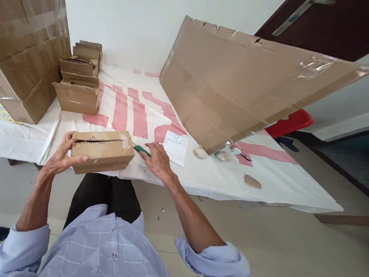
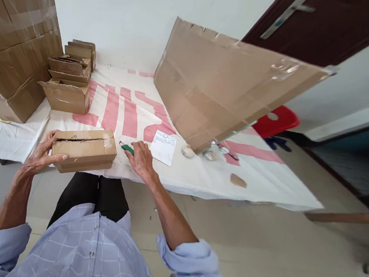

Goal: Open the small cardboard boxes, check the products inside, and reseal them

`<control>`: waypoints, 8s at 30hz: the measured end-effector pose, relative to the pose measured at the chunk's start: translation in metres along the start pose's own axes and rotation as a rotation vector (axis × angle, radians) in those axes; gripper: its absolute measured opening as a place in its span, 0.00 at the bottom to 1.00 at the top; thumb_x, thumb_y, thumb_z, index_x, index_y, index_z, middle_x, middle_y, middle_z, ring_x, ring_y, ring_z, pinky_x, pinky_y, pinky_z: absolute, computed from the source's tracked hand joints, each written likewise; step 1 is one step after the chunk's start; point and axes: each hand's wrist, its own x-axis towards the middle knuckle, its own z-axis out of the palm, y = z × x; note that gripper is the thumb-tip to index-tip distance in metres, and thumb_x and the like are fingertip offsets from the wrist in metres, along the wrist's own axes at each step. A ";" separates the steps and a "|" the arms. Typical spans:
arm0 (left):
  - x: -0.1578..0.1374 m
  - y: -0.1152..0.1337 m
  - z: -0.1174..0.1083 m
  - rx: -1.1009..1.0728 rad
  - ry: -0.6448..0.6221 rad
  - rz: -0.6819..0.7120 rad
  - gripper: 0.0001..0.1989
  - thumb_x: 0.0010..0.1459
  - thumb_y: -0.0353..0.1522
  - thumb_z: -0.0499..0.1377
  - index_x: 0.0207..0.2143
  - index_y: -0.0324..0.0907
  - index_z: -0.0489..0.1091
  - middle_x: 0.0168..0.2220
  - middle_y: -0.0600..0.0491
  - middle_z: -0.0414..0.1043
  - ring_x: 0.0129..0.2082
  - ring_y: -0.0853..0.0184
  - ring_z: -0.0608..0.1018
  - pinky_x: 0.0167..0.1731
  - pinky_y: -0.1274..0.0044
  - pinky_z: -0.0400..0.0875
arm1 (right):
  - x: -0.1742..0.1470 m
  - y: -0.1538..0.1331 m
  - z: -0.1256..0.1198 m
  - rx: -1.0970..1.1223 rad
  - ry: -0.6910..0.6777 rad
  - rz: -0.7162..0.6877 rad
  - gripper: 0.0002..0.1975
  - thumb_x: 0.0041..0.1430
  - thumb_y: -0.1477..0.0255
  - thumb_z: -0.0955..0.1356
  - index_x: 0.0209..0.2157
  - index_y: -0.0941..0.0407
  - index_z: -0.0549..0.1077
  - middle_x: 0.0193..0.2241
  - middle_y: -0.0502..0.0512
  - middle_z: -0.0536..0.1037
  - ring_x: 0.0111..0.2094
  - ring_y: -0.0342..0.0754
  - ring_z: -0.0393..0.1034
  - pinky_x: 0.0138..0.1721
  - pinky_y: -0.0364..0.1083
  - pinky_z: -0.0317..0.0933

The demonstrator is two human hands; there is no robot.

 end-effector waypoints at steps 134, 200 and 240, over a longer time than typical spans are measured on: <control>0.036 0.013 -0.020 0.149 -0.045 -0.002 0.50 0.47 0.55 0.78 0.68 0.52 0.68 0.70 0.44 0.60 0.71 0.40 0.70 0.65 0.50 0.77 | 0.063 -0.067 -0.046 0.511 0.083 -0.400 0.09 0.70 0.71 0.68 0.34 0.54 0.78 0.37 0.56 0.79 0.41 0.51 0.74 0.46 0.52 0.71; 0.028 0.014 -0.004 0.256 0.023 0.133 0.32 0.52 0.60 0.74 0.50 0.50 0.84 0.55 0.47 0.68 0.63 0.45 0.72 0.68 0.50 0.72 | -0.001 -0.063 -0.004 0.052 0.375 -0.700 0.18 0.79 0.75 0.60 0.37 0.52 0.77 0.37 0.59 0.80 0.38 0.53 0.73 0.41 0.53 0.69; 0.031 0.030 -0.011 0.264 -0.033 0.087 0.31 0.54 0.56 0.72 0.51 0.44 0.84 0.57 0.46 0.69 0.63 0.48 0.74 0.70 0.54 0.70 | -0.016 -0.082 -0.032 0.347 0.276 -0.772 0.09 0.77 0.74 0.67 0.40 0.51 0.79 0.38 0.57 0.81 0.42 0.54 0.75 0.46 0.55 0.74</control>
